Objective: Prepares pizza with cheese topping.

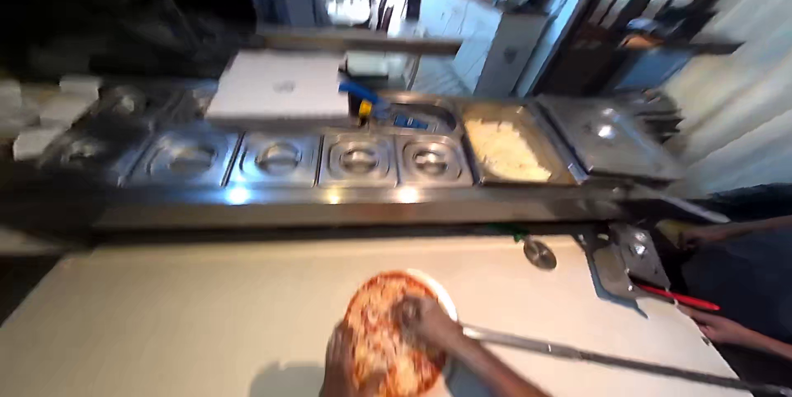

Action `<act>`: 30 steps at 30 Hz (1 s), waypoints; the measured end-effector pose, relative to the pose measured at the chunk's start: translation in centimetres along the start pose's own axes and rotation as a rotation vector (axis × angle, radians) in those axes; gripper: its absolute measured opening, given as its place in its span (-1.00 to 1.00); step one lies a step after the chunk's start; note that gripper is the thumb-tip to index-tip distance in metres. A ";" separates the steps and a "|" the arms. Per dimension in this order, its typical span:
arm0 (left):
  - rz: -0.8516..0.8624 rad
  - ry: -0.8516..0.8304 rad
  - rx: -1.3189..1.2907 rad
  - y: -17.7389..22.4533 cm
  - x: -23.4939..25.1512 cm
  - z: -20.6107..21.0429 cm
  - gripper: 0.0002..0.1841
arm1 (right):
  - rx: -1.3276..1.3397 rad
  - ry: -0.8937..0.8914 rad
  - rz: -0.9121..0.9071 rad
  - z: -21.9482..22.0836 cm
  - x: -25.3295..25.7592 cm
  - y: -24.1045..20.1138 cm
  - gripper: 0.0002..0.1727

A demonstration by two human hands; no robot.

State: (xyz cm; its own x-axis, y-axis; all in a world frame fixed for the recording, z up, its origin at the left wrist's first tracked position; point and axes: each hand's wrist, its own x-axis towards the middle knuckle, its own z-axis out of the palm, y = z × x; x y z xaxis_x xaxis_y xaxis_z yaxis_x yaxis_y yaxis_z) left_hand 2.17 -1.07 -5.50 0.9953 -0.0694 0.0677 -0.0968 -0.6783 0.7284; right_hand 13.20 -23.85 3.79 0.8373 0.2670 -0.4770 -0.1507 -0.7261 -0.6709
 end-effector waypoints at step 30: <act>-0.049 0.003 0.019 -1.6 -1.0 1.4 0.08 | 0.066 -0.089 0.145 1.0 -2.0 3.1 -0.73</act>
State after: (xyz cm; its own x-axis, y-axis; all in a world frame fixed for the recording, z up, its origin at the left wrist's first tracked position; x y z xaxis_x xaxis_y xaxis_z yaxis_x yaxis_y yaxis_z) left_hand 1.31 -0.93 -7.67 0.9988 -0.0335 0.0349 -0.0483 -0.6943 0.7181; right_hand 10.50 -26.02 2.12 0.7553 0.2196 -0.6175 -0.3026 -0.7189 -0.6258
